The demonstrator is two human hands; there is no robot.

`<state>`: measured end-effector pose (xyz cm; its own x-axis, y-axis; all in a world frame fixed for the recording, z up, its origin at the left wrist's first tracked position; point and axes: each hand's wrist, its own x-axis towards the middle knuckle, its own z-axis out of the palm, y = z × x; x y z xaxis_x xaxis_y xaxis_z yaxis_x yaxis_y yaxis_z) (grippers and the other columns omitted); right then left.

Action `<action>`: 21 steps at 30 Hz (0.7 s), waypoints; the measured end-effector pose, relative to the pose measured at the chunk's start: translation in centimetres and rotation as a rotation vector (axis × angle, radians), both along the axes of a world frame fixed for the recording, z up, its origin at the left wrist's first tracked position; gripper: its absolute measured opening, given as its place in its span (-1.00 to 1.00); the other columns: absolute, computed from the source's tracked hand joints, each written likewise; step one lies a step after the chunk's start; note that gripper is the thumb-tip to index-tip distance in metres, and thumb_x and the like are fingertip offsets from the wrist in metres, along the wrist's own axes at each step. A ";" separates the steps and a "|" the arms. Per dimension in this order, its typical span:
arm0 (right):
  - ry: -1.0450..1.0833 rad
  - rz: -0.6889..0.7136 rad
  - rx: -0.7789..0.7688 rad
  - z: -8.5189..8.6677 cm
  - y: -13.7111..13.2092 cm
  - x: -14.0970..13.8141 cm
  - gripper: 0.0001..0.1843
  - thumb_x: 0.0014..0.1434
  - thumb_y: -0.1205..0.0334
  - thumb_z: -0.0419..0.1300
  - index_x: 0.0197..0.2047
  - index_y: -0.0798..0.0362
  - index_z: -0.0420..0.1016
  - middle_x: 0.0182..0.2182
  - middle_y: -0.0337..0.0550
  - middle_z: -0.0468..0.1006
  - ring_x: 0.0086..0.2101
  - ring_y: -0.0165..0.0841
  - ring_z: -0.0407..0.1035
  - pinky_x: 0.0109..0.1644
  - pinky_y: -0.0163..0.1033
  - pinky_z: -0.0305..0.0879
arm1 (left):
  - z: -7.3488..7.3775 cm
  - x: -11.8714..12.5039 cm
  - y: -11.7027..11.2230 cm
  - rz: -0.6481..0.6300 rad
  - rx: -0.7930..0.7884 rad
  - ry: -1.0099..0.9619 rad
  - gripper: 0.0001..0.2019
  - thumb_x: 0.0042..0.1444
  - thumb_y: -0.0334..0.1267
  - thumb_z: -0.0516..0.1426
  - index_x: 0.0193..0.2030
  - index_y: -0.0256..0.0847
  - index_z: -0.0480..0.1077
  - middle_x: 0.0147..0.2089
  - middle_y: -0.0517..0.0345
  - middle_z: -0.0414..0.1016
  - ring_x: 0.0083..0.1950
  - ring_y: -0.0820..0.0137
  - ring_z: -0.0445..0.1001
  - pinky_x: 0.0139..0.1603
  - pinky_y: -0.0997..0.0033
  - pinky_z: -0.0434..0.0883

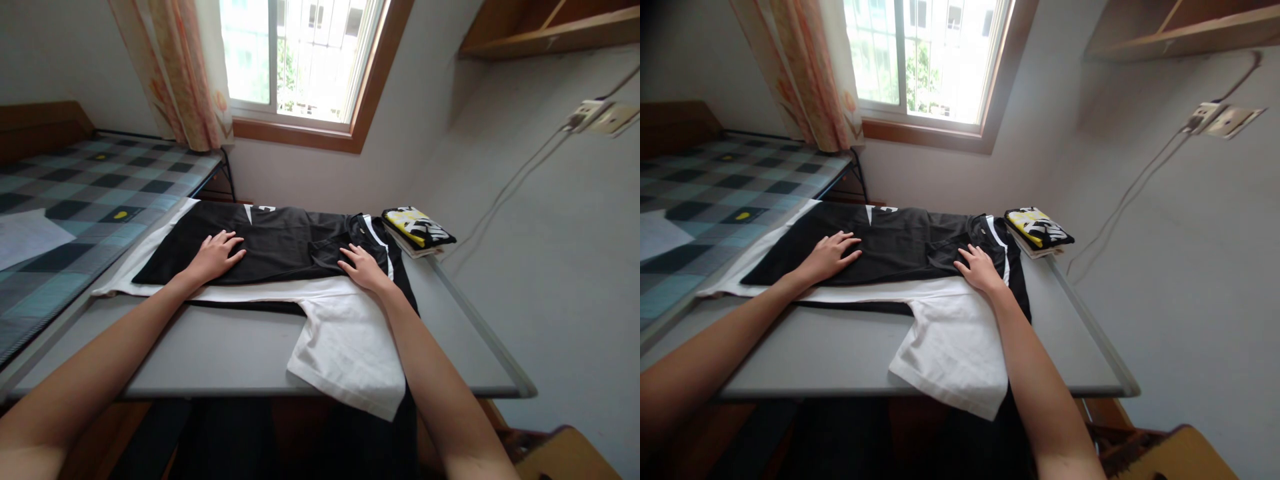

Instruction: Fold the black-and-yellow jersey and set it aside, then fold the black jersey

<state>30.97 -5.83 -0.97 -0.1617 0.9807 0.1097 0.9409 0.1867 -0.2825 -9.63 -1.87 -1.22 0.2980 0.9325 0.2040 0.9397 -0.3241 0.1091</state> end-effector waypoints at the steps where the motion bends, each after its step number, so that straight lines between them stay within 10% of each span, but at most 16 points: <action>1: 0.000 0.000 0.001 0.0 0.0 0.0 -0.40 0.32 -0.07 0.06 0.32 0.04 0.32 0.35 0.02 0.18 0.34 -0.05 -0.01 0.38 0.06 -0.02 | 0.0 0.0 0.0 0.001 0.002 0.001 -0.50 0.29 0.02 -0.06 0.26 -0.13 0.33 0.38 -0.06 0.23 0.44 0.05 0.07 0.37 -0.08 0.06; 21: -0.015 -0.007 -0.005 0.4 -0.4 -0.3 -0.41 0.33 -0.04 0.06 0.32 0.08 0.32 0.35 0.08 0.17 0.34 -0.06 0.00 0.38 0.05 -0.03 | 0.1 0.0 -0.1 0.002 -0.003 0.007 -0.50 0.30 0.02 -0.07 0.27 -0.13 0.32 0.38 -0.05 0.23 0.44 0.06 0.07 0.37 -0.09 0.07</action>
<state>30.66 -6.19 -0.54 -0.1559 0.9824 0.1026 0.9464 0.1784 -0.2694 -9.64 -1.93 -1.16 0.2974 0.9338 0.1989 0.9412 -0.3217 0.1031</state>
